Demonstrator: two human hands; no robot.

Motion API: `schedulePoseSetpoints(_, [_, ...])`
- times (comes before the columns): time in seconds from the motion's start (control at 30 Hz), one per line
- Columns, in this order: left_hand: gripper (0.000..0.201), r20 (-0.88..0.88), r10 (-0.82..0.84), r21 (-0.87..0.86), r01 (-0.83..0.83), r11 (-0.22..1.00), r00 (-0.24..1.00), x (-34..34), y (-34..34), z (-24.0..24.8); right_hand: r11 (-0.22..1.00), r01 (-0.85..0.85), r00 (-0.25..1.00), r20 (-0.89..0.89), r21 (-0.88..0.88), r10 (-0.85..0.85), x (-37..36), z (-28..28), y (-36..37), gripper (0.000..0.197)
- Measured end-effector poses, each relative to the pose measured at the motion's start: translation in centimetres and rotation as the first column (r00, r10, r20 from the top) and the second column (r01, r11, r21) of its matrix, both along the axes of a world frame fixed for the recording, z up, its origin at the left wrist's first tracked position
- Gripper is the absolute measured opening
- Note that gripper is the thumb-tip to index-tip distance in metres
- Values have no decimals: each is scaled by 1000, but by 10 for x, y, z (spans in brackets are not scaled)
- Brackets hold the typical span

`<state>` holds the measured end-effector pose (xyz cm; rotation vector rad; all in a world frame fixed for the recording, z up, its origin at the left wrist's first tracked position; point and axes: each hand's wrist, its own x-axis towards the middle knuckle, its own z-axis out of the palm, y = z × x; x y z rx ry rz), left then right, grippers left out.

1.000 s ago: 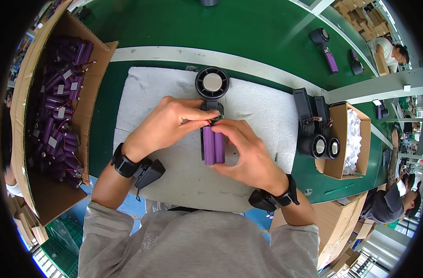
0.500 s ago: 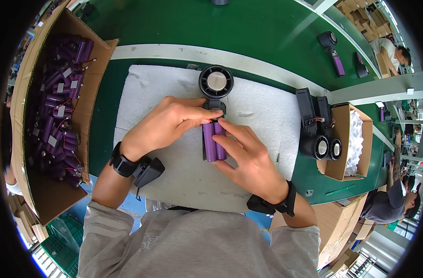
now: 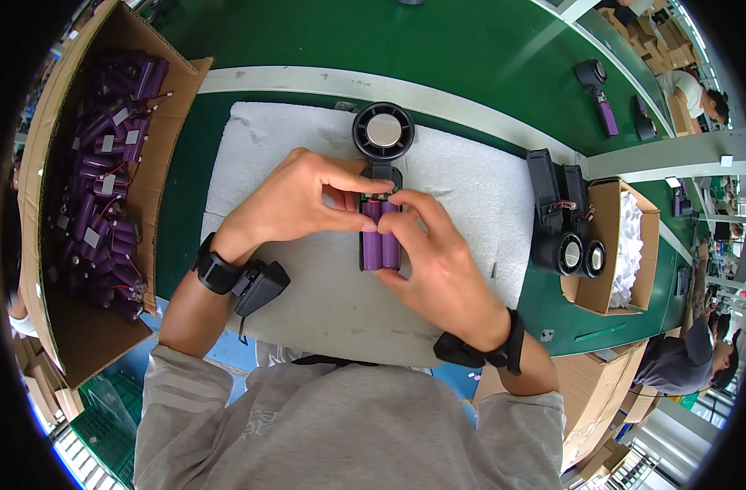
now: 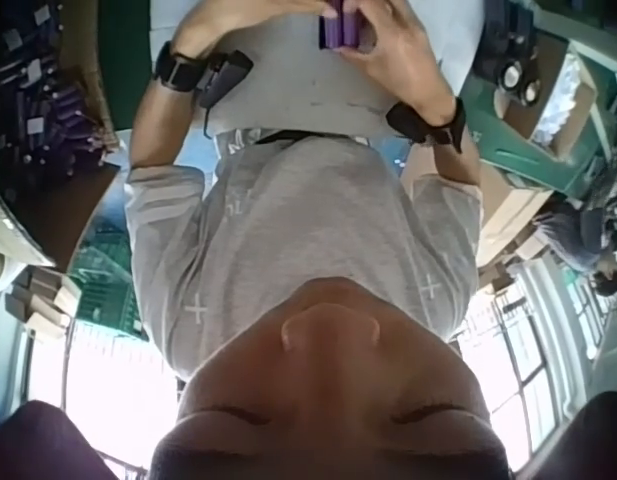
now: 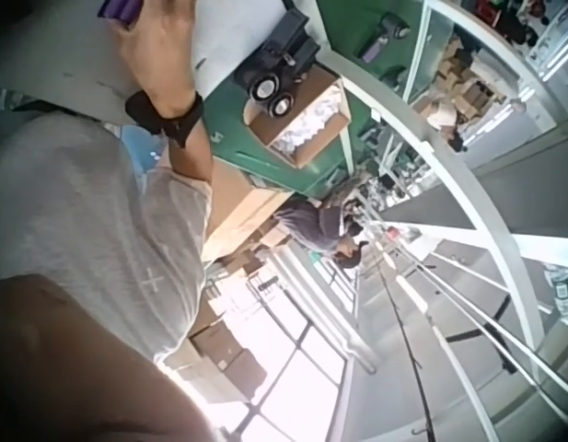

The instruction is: The person picks up a battery pack from a box, connects its wire to a circuit board inside a handheld fan housing, and presses the battery pack into the handle. They then set the assembled fan aside and repeat the process with another unit.

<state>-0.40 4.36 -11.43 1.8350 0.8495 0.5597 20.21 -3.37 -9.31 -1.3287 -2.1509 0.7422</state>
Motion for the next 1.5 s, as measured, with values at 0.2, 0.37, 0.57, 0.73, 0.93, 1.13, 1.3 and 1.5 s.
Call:
schedulePoseSetpoints(0.2, [44, 29, 15, -33, -14, 999, 999, 3, 1, -1, 997, -49, 999, -25, -54, 48, 1, -3, 9, 57])
schedulePoseSetpoints(0.37, [44, 23, 51, -12, -51, 999, 998, 4, -3, 0, 996, -11, 998, -69, -90, 5, -2, -2, 9, 65])
schedulePoseSetpoints(0.57, [43, 22, 75, -86, -73, 994, 997, 4, -4, -1, 994, -113, 994, -6, 0, 113, 5, -3, 12, 77])
schedulePoseSetpoints(0.73, [44, -21, 53, -98, -55, 994, 998, 3, -3, 3, 996, -83, 997, 11, 18, 82, 5, -4, 8, 72])
schedulePoseSetpoints(0.93, [42, 34, 48, -108, -44, 993, 998, 2, -1, 0, 987, -105, 988, 125, 120, 90, 4, -5, 0, 72])
schedulePoseSetpoints(1.13, [51, 143, 175, -158, -153, 976, 974, 2, 1, -10, 976, -52, 986, 167, 213, 16, -4, -6, 17, 74])
schedulePoseSetpoints(1.3, [58, 209, 339, -150, -312, 938, 917, 2, 7, -14, 950, 62, 950, 275, 305, -150, 19, -19, 115, 67])
schedulePoseSetpoints(1.5, [55, 184, 688, 309, -706, 638, 702, -29, 32, -10, 925, 187, 840, 435, 330, -325, 75, -26, 221, 67])
